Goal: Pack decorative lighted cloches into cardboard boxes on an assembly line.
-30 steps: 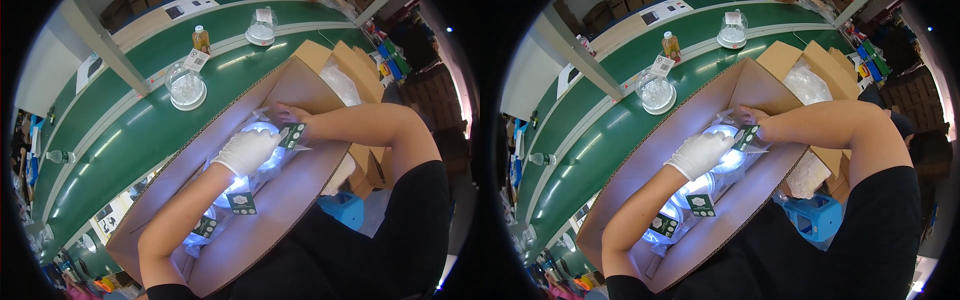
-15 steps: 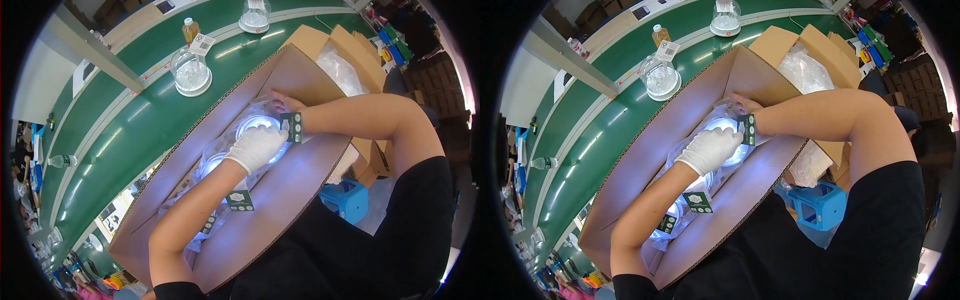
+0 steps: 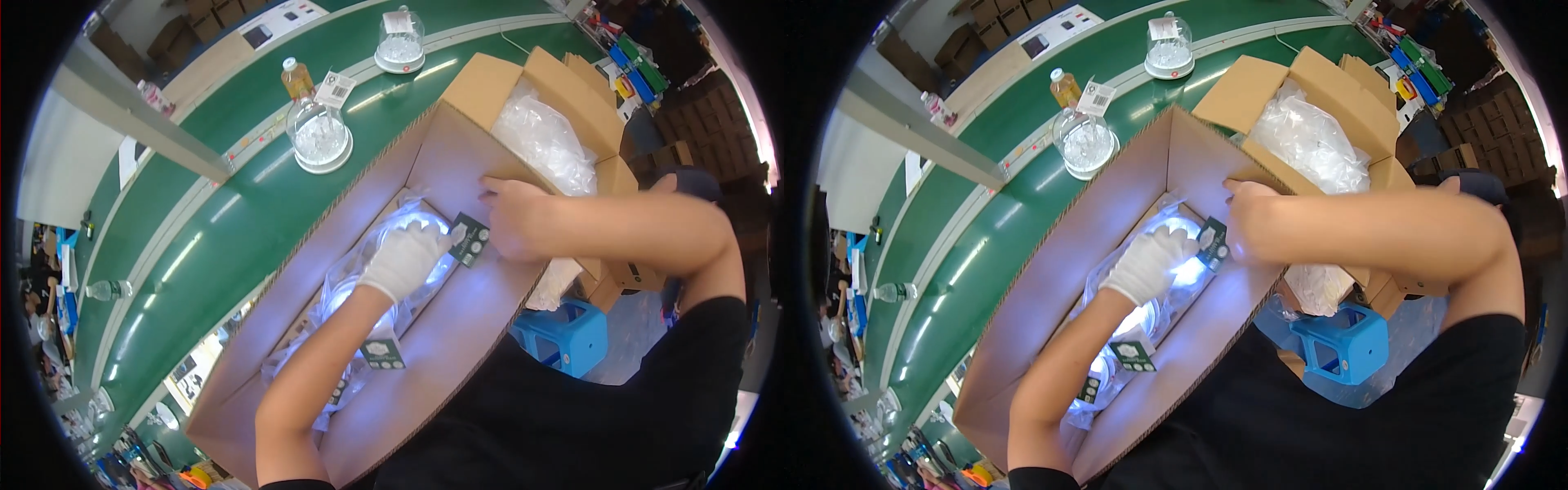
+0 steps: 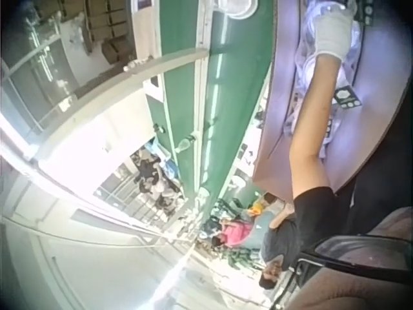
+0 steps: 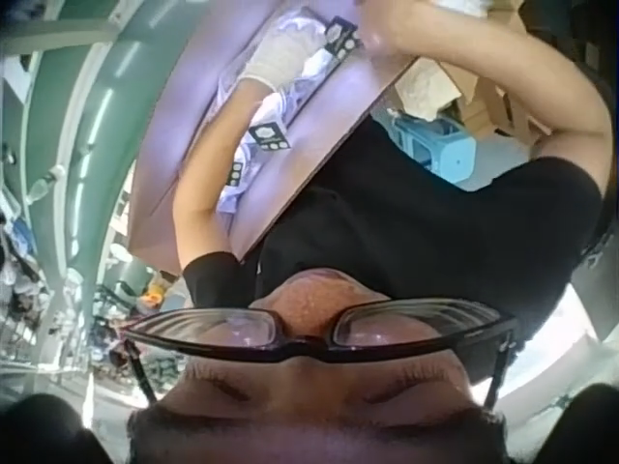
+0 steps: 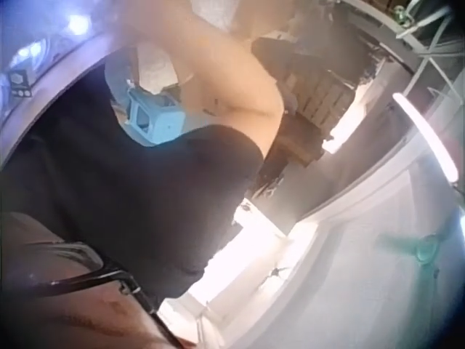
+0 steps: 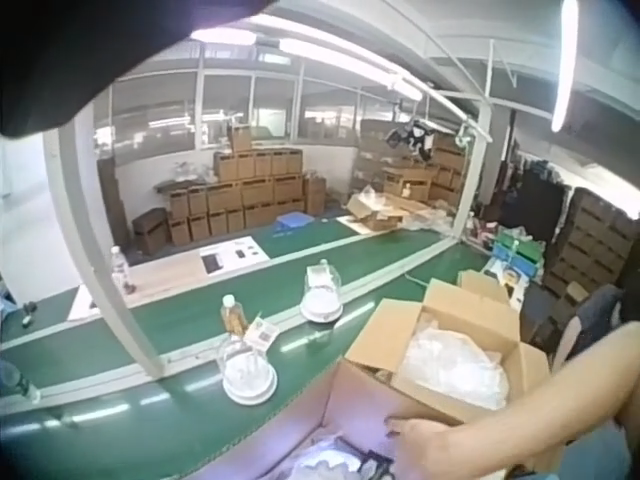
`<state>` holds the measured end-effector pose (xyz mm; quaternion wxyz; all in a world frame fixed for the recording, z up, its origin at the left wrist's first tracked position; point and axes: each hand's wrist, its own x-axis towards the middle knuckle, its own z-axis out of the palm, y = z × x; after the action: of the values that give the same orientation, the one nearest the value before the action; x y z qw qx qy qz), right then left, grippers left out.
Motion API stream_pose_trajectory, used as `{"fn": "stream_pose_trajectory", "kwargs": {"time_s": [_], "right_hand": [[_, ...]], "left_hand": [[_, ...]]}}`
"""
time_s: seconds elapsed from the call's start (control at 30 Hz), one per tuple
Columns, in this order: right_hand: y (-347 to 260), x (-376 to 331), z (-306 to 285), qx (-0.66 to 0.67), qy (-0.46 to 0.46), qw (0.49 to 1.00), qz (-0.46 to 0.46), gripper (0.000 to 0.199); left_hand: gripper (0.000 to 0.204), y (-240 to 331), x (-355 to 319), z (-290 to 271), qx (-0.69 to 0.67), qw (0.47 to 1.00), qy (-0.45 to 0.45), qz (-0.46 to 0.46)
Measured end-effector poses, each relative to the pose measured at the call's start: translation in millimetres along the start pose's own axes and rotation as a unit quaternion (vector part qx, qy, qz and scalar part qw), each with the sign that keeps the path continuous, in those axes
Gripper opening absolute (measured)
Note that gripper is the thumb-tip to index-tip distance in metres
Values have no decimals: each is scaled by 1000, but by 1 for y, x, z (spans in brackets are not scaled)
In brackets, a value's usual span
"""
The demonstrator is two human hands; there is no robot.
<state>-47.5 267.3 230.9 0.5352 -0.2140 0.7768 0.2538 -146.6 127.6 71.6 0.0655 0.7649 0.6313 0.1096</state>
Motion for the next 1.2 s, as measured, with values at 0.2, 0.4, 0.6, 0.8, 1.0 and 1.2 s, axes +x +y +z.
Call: {"fn": "stream_pose_trajectory", "kwargs": {"time_s": [0.2,0.4,0.6,0.8,1.0,1.2], "right_hand": [[4,-74,70,296,572,756,120,33],[-7,-34,136,438,654,601,137,68],[-12,14,155,627,619,470,-55,62],[-3,22,155,623,627,457,-99,59],[-3,18,159,606,645,456,-97,60],[-6,33,168,605,652,448,-91,61]], "left_hand": [[24,-4,-6,-4,7,1000,-4,29],[22,-5,12,-17,32,992,-109,54],[18,7,39,-35,47,990,-133,15],[34,12,41,-45,-69,978,-38,-191],[36,28,42,-29,-30,984,-140,-111],[39,30,56,-104,-151,937,-314,0]]}}
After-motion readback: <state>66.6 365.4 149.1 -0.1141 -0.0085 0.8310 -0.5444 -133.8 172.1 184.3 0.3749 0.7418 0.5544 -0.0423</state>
